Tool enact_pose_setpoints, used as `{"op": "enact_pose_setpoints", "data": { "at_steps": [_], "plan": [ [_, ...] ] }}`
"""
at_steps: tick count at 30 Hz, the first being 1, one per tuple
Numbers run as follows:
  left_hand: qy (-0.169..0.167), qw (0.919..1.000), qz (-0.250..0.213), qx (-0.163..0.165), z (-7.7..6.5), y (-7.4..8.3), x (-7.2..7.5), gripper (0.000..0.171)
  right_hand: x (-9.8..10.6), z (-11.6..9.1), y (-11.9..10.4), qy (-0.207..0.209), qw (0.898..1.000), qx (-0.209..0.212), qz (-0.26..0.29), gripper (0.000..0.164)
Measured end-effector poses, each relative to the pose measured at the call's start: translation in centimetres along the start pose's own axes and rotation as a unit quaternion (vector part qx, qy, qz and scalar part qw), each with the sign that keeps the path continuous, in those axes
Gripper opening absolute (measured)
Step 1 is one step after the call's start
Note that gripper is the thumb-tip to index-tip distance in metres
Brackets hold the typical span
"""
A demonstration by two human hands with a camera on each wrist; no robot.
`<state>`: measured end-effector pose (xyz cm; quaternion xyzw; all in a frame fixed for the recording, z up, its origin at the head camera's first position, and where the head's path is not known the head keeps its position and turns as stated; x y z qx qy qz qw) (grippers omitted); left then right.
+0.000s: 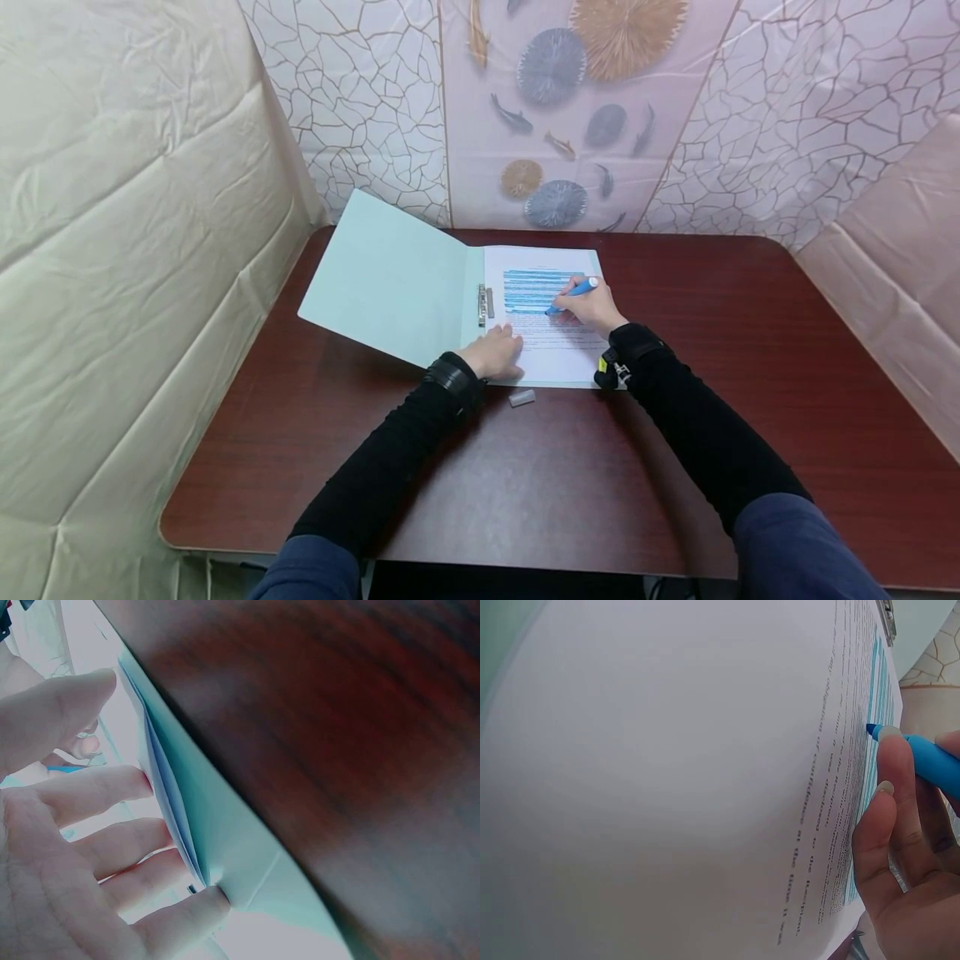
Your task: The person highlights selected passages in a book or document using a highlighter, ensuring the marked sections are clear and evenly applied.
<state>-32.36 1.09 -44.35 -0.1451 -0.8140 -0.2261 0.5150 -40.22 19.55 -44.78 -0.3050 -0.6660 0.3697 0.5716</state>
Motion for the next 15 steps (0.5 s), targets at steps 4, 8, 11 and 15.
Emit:
{"op": "enact_pose_setpoints", "data": {
  "at_steps": [4,8,11,15],
  "plan": [
    [0.002,1.0000,0.003,0.001,0.04,0.03,0.02,0.064,0.02,-0.02,0.06,0.006,1.000,-0.003,0.003,0.014],
    [0.004,1.0000,0.004,-0.002,0.08,0.04,0.05,0.063,0.06,-0.02,0.14,0.005,1.000,0.001,0.002,0.014],
    [0.003,1.0000,0.003,-0.003,0.08,0.04,0.05,0.063,0.14,0.03,0.29,0.006,1.000,0.006,-0.001,0.014],
    [0.000,1.0000,0.000,-0.003,0.03,0.06,0.07,0.064,0.29,0.10,0.51,0.010,1.000,0.014,-0.001,0.014]
  ]
}}
Point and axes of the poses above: each hand's wrist, its own z-axis towards the middle knuckle, its own x-axis out of the back of the hand, y = z × x, the point moved 4 cm from there along z, towards the middle knuckle, and after that the axes turned 3 degrees about -y, right-handed, at the moved point
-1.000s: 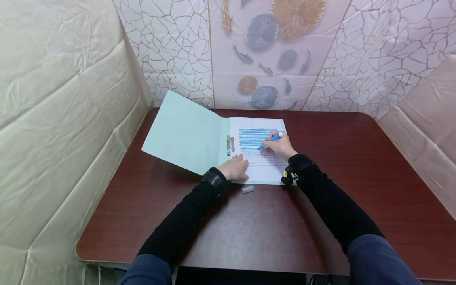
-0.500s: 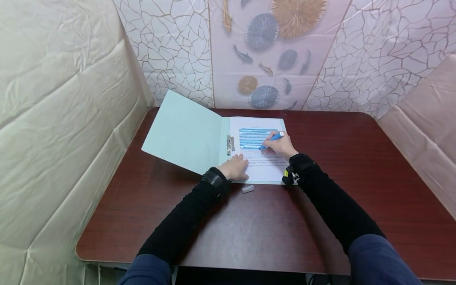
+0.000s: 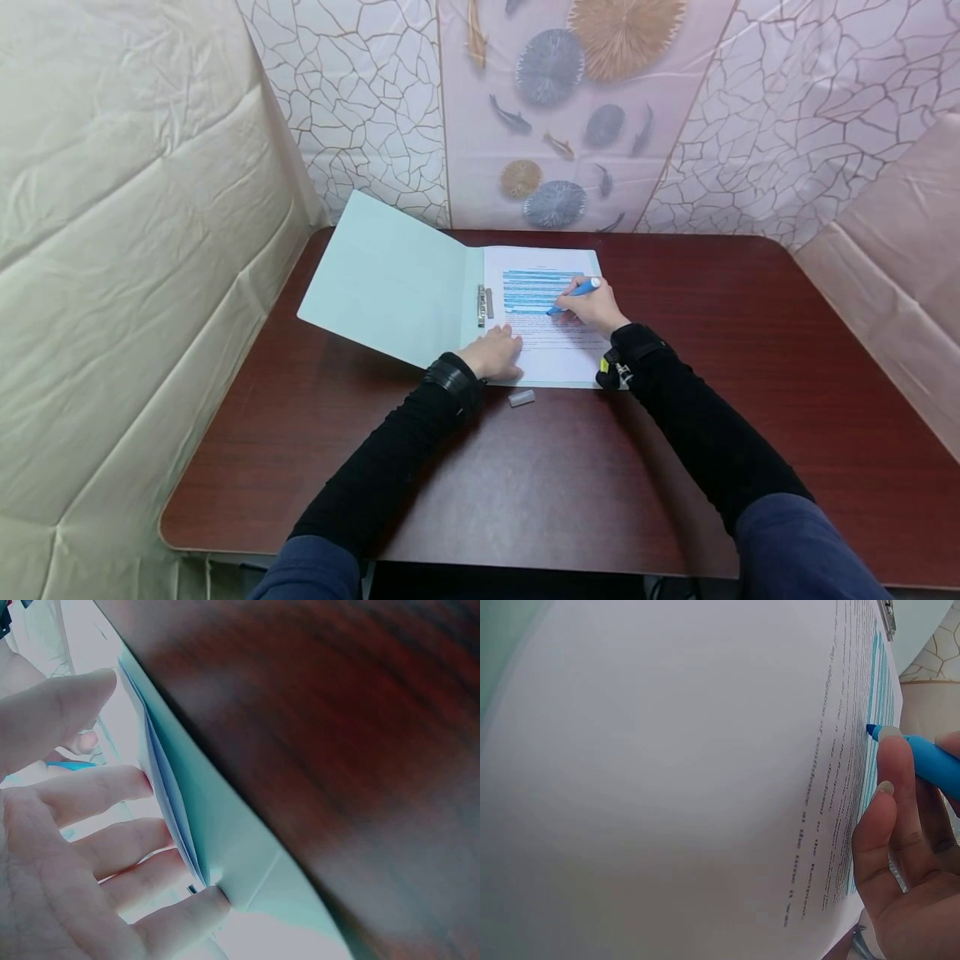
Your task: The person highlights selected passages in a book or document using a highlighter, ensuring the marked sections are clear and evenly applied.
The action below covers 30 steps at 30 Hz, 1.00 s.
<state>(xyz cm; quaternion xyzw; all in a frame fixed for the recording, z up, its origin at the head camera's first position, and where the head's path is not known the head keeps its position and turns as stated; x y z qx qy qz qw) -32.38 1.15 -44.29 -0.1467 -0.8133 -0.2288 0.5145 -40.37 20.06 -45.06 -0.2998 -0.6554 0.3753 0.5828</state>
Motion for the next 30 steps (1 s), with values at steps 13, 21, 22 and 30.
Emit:
{"op": "enact_pose_setpoints", "data": {
  "at_steps": [13,21,22,30],
  "plan": [
    [0.001,1.0000,0.003,-0.001,-0.03,-0.04,-0.05,0.064,0.36,-0.02,0.47,0.001,1.000,0.007,0.013,0.014],
    [-0.003,1.0000,0.000,0.000,-0.13,-0.06,-0.01,0.064,0.44,-0.25,0.32,0.000,1.000,0.004,0.013,0.014],
    [-0.003,1.0000,-0.002,0.000,-0.14,-0.07,0.01,0.064,0.46,-0.25,0.32,0.000,1.000,0.004,0.013,0.014],
    [0.000,1.0000,0.002,-0.003,-0.06,-0.14,-0.02,0.064,0.58,-0.19,0.28,0.001,1.000,0.001,0.003,0.014]
  ]
}}
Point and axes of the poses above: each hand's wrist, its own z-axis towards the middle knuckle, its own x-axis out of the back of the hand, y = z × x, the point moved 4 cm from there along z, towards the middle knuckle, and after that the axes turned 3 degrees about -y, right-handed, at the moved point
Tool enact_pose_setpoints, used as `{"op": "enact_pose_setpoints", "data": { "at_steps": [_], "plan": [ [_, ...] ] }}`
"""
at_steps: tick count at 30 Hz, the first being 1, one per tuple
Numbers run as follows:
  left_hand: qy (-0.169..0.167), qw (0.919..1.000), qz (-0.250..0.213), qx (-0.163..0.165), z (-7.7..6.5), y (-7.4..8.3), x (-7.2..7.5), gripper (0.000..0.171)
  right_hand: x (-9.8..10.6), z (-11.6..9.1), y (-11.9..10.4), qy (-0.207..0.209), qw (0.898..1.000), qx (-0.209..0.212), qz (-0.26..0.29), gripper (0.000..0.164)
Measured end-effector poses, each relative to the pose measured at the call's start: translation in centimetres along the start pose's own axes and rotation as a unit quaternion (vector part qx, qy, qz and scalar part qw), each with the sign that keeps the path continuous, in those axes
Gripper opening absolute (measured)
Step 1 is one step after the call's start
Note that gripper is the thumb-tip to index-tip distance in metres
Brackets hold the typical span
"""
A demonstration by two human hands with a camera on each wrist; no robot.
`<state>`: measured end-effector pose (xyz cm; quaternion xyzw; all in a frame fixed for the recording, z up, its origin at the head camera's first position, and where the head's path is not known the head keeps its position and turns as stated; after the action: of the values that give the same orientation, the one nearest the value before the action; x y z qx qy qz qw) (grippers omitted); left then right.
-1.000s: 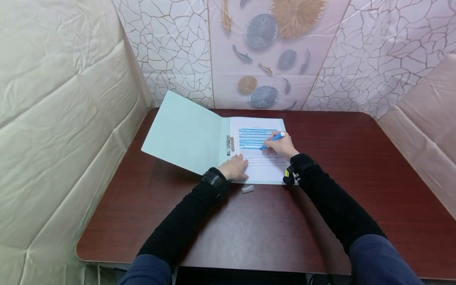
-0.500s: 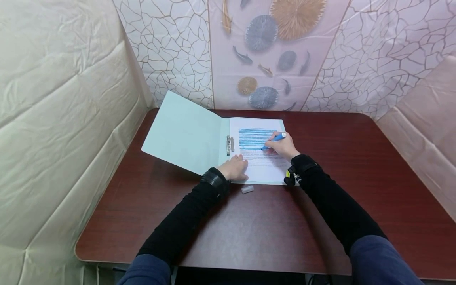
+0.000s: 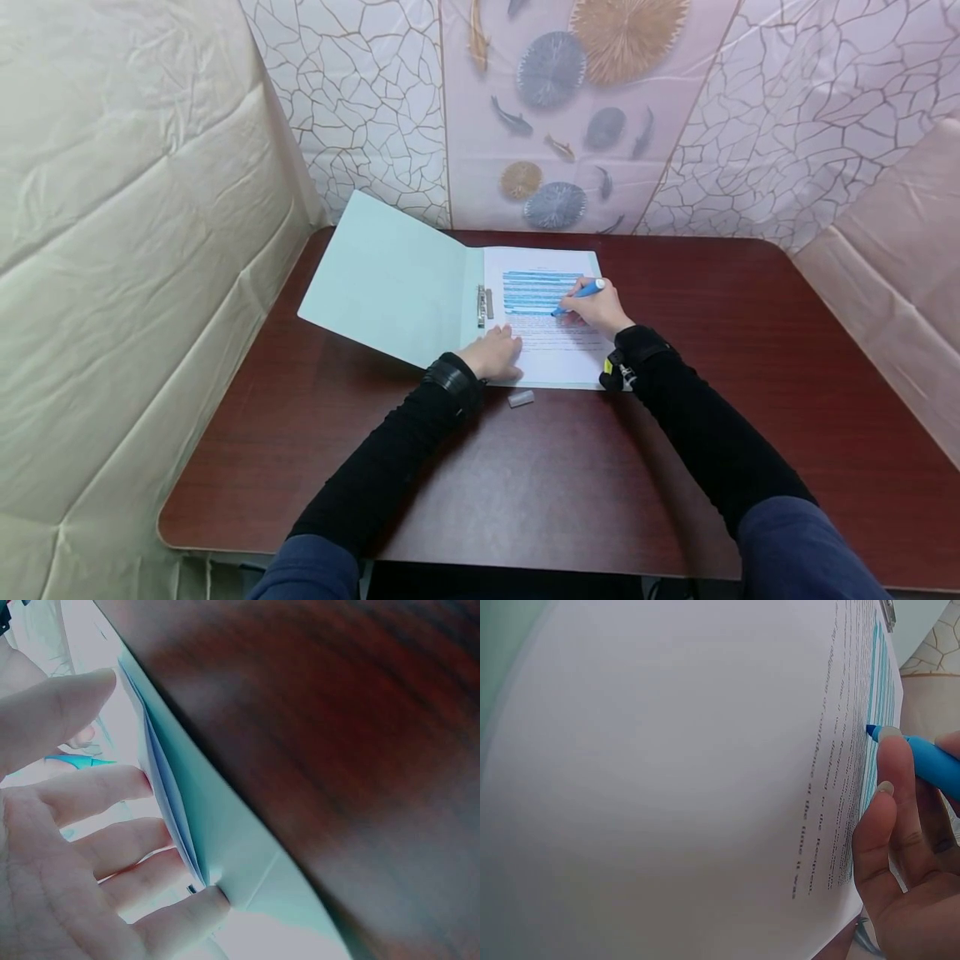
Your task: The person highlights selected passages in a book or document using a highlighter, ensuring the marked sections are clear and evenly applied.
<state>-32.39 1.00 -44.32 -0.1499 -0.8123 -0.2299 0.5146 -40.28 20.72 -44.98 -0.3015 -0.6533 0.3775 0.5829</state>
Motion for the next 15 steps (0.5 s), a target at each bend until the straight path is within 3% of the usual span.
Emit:
{"op": "enact_pose_setpoints", "data": {
  "at_steps": [15],
  "plan": [
    [0.006,1.0000,0.006,-0.003,0.23,-0.06,-0.04,0.064,0.39,-0.34,-0.40,0.008,1.000,-0.005,-0.013,0.013]
  ]
}}
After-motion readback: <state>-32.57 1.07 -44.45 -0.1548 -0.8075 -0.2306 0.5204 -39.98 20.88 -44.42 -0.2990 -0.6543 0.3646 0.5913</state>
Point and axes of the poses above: each hand's wrist, its own z-axis towards the middle knuckle, its own x-axis out of the back of the hand, y = z × x, the point moved 4 cm from there along z, towards the middle knuckle, and after that the axes turned 3 degrees about -y, right-handed, at the moved point
